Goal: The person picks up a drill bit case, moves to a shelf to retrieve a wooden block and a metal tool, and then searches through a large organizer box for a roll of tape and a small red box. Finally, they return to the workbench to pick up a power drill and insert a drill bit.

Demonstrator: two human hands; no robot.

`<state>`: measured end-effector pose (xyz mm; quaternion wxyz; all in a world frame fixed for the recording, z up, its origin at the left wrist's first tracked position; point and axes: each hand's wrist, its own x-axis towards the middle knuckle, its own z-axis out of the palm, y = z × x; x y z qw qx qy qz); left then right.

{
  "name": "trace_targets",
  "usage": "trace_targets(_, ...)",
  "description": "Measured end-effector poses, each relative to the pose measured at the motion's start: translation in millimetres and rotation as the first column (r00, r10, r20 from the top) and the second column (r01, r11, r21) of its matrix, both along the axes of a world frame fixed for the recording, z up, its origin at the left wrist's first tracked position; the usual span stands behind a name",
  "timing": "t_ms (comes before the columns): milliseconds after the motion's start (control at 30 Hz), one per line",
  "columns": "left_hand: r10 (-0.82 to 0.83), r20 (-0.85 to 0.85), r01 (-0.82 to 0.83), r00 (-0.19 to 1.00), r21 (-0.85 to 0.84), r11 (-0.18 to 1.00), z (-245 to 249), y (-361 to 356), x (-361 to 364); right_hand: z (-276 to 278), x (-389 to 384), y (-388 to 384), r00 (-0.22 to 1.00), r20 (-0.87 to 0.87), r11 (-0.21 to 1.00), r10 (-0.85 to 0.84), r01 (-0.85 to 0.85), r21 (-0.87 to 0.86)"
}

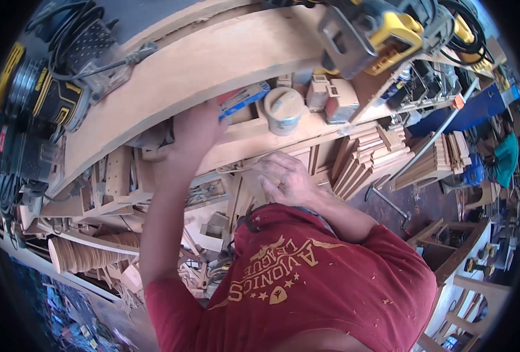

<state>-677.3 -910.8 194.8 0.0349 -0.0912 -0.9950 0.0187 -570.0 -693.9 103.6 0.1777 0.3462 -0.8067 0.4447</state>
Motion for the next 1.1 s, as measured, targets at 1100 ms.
trace_targets(1100, 0.101, -0.375, 0.064, 0.921, 0.404, 0.913, -2.1, -68.1, 201.7, 48.5, -62.2, -39.5, 0.995, -0.098, 0.999, -0.034, 0.031, -0.029)
